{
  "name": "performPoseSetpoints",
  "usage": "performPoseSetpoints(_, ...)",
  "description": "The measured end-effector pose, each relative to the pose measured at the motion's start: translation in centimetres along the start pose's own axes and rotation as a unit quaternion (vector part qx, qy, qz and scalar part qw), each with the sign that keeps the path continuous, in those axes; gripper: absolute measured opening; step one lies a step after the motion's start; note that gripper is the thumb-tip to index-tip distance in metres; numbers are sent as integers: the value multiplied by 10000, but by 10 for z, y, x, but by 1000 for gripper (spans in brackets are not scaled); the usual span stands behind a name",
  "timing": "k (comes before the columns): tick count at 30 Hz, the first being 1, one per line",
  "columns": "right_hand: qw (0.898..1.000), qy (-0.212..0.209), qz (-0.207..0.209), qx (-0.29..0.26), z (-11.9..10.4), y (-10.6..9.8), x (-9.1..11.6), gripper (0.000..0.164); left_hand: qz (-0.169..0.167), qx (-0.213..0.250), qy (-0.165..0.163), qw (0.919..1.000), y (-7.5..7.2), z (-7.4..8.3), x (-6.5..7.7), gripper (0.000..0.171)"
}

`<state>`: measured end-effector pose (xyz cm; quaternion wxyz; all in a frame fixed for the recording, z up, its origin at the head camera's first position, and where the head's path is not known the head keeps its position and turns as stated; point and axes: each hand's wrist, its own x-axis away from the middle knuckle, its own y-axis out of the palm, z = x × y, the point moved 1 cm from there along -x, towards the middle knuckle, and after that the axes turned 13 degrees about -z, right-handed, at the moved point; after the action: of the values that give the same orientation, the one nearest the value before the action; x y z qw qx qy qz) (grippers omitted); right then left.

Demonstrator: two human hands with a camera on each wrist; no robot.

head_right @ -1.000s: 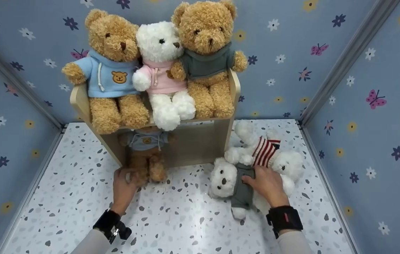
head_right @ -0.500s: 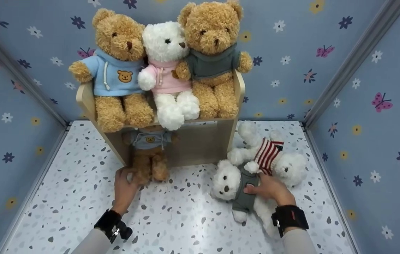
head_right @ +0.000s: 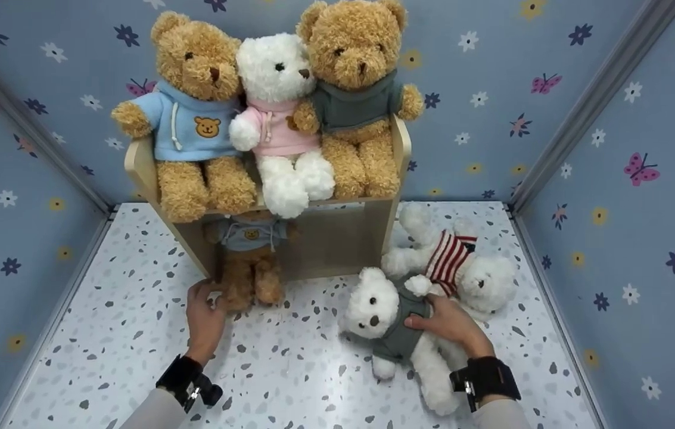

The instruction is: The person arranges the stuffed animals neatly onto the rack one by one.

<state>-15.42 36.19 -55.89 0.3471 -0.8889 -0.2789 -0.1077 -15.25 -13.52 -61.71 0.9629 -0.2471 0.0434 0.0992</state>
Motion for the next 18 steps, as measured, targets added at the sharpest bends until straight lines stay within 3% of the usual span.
performPoseSetpoints(9,9956,-397,356,-765,-21,21,-13,78,190,4,264,9995,-1,4,2,8)
performPoseSetpoints(18,9898,-356,580,-1254,-40,44,-33,75,204,48,759,9969,2,13,5,14)
